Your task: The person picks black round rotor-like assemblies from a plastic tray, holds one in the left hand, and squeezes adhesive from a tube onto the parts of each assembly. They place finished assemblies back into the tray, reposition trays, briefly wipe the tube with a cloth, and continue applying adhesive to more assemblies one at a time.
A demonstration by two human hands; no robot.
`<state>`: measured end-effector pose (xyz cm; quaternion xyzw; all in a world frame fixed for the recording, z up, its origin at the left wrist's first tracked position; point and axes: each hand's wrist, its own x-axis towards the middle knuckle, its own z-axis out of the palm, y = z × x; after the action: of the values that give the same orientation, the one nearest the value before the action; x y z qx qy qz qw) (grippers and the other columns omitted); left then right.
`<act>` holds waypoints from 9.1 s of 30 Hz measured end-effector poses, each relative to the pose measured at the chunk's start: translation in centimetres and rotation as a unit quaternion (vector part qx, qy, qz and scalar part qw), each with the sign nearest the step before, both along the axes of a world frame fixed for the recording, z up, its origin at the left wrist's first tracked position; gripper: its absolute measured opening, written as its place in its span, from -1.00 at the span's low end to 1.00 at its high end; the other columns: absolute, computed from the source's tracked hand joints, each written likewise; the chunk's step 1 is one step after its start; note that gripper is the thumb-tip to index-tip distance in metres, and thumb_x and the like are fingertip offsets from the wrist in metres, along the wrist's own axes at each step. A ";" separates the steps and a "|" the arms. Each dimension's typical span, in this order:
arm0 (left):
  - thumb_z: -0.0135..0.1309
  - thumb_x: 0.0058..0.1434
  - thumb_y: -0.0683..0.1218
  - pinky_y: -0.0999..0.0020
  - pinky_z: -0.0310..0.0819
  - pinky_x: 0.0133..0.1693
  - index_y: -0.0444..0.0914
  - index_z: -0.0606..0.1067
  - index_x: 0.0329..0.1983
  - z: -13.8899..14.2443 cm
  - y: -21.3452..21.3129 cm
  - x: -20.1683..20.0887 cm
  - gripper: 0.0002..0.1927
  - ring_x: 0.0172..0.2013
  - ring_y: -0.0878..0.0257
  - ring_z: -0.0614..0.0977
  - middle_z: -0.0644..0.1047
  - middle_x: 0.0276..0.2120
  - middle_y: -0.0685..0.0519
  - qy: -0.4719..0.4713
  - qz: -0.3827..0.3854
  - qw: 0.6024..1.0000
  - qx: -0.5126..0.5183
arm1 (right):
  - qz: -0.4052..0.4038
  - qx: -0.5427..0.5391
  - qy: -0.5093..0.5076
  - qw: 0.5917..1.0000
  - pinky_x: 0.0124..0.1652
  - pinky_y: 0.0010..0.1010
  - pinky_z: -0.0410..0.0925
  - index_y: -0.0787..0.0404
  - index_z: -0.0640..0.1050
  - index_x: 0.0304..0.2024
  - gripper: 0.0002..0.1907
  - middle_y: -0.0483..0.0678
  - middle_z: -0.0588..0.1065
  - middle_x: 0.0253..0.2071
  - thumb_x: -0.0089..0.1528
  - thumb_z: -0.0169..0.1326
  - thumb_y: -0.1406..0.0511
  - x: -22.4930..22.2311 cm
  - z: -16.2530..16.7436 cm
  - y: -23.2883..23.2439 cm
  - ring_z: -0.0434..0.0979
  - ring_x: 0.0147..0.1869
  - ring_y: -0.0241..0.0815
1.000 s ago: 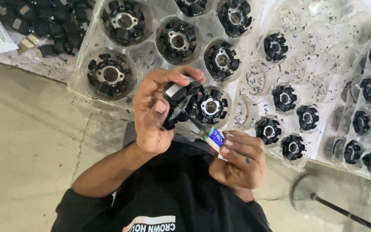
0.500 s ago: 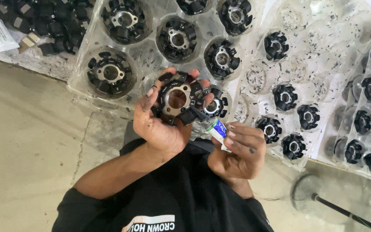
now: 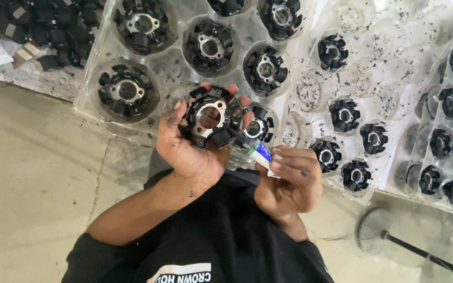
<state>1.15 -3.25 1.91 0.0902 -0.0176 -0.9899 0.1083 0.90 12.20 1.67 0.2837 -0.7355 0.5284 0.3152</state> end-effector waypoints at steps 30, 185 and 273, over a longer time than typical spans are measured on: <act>0.26 0.38 0.00 0.15 0.48 -0.06 -0.10 0.68 -0.09 0.9 -10.1 -7.2 -0.87 -0.03 0.07 0.54 0.60 -0.20 0.09 0.000 0.075 0.230 -0.970 | 0.030 -0.263 -0.175 0.948 0.03 -0.49 0.45 0.33 0.48 -0.01 -0.71 0.03 0.49 -0.06 0.28 0.30 0.52 0.0 -2.7 4.9 0.56 -0.03 -0.23; 0.16 0.41 0.05 0.04 0.34 0.26 -0.29 0.32 0.29 0.6 1.7 -2.2 -0.48 0.18 -0.04 0.46 0.35 0.24 -0.20 0.212 -0.063 0.953 -0.205 | 0.008 -0.129 -0.081 0.988 -0.02 -0.29 0.54 0.23 0.42 -0.17 -0.73 -0.01 0.46 -0.10 0.25 0.30 0.41 0.7 -1.6 5.6 0.58 -0.06 -0.07; 0.13 0.08 -0.21 0.03 0.53 -0.20 -0.26 0.60 -0.28 -4.3 -0.3 -18.4 -0.87 -0.27 -0.13 0.63 0.58 -0.35 -0.18 0.130 0.010 0.272 -0.953 | -0.086 -0.197 -0.001 0.977 -0.07 -0.31 0.50 0.27 0.42 -0.12 -0.74 -0.02 0.42 -0.21 0.29 0.27 0.40 1.0 -0.6 6.4 0.51 -0.14 -0.13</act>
<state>-17.25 -3.52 -2.37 -0.2069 -0.9336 -0.2634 0.1272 1.91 18.61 1.10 0.1510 -0.6387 0.6345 0.4082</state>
